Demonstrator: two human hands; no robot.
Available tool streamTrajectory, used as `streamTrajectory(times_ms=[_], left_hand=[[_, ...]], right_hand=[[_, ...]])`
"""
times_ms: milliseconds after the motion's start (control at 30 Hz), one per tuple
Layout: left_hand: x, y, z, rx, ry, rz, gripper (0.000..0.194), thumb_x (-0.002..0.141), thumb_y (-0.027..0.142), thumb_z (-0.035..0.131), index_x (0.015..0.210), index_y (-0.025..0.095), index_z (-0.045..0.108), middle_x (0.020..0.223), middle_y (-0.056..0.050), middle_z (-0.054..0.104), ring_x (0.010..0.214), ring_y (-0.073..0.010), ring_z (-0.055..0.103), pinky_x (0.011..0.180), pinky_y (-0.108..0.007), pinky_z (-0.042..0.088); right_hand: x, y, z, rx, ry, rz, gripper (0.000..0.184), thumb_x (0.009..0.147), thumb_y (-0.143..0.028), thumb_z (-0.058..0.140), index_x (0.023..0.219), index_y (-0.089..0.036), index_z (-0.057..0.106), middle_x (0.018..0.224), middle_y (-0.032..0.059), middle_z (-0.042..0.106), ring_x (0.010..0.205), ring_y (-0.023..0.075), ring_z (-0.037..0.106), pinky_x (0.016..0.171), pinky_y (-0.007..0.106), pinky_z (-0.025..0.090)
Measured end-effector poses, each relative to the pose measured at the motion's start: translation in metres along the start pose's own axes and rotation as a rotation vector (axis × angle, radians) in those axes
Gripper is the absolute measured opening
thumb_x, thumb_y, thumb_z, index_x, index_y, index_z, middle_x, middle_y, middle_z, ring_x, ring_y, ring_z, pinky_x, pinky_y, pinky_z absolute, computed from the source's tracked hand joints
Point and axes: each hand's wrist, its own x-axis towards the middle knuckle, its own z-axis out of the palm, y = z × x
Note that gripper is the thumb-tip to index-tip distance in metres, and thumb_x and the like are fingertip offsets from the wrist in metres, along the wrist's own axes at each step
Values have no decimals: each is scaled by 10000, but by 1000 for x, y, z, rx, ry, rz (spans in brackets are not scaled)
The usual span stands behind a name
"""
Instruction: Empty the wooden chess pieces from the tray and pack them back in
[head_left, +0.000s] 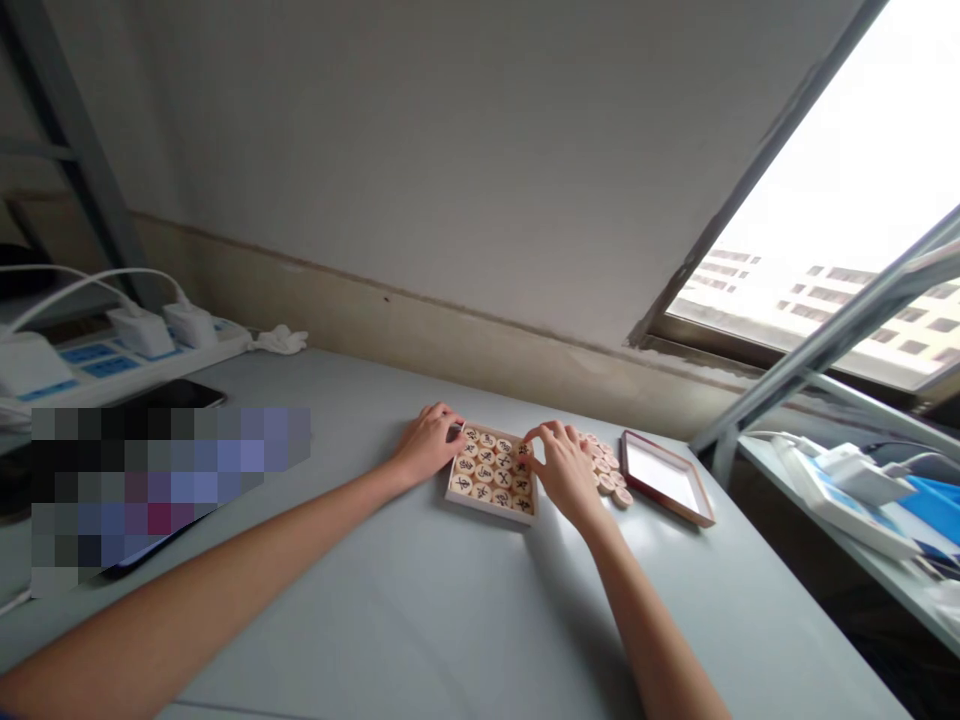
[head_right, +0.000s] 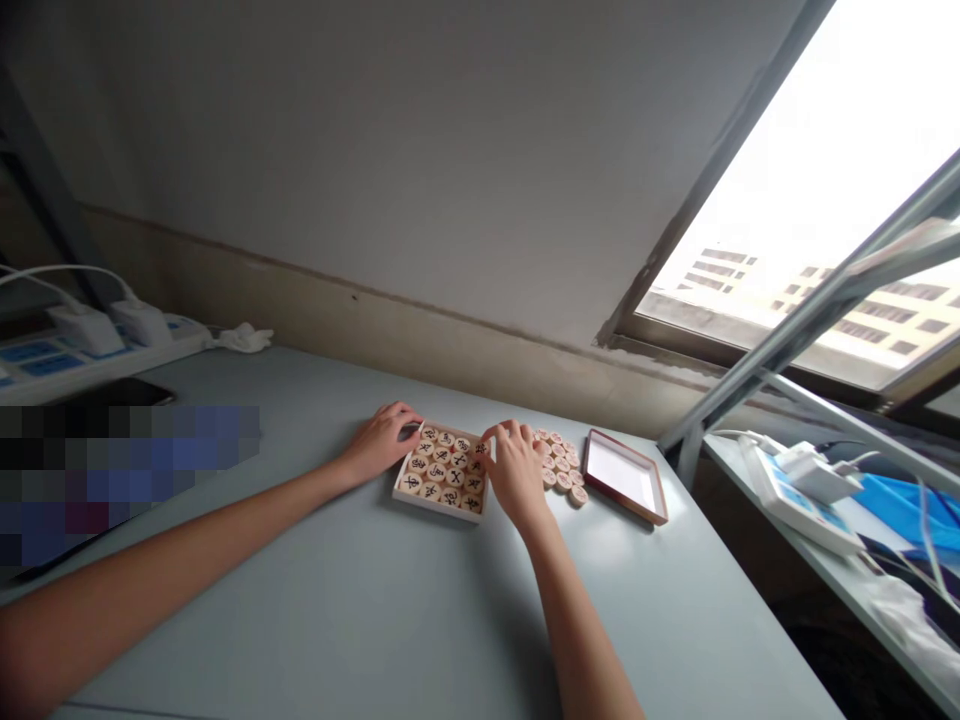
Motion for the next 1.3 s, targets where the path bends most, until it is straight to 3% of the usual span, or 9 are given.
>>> streamTrajectory(times_ms=[100, 200, 433, 600, 833, 1100, 1300], left_hand=[[-1, 0, 0, 14, 0, -8, 220, 773, 257, 458, 914, 154, 594, 967, -71, 558, 924, -206, 519, 824, -321, 426], [-1, 2, -2, 31, -10, 1, 216, 780, 254, 449, 914, 155, 586, 967, -67, 556, 925, -205, 520, 835, -322, 418], [0, 3, -3, 34, -24, -15, 228, 782, 249, 435, 927, 148, 579, 971, -69, 549, 944, -210, 508, 832, -324, 414], [0, 3, -3, 44, -26, -21, 213, 777, 239, 443, 920, 158, 578, 975, -65, 549, 949, -201, 505, 837, -305, 402], [-1, 7, -5, 64, -28, -17, 192, 783, 237, 436, 896, 166, 573, 970, -56, 554, 937, -192, 504, 821, -294, 394], [-1, 7, -6, 133, -36, -23, 152, 760, 248, 454, 860, 184, 551, 974, -41, 565, 947, -208, 504, 796, -327, 372], [2, 3, -5, 92, -71, -27, 147, 758, 247, 460, 843, 187, 563, 957, -41, 572, 948, -199, 508, 800, -321, 365]], right_hand=[[1, 1, 2, 46, 3, -69, 25, 817, -190, 569, 824, -214, 570, 925, 13, 559, 894, 204, 441, 754, 323, 248], [1, 0, 3, 80, -18, -90, 54, 842, -179, 545, 815, -214, 576, 854, -9, 589, 843, 180, 471, 761, 324, 234], [1, -4, 2, -32, 2, -48, 61, 836, -238, 574, 862, -252, 628, 931, 19, 562, 896, 203, 438, 768, 339, 246], [0, -7, 4, -111, 3, -35, 72, 825, -259, 592, 869, -208, 618, 989, 58, 522, 925, 230, 416, 766, 358, 269], [1, 2, 3, 65, -50, -26, 137, 797, -238, 626, 896, -202, 539, 961, 23, 531, 915, 207, 437, 764, 327, 282], [3, 4, 7, 215, -13, -75, 107, 765, -202, 647, 755, -204, 541, 794, -25, 591, 797, 176, 500, 717, 286, 256], [9, 22, 15, 367, 201, 176, 74, 823, -271, 539, 857, -211, 565, 820, -26, 621, 694, 151, 521, 717, 287, 256]])
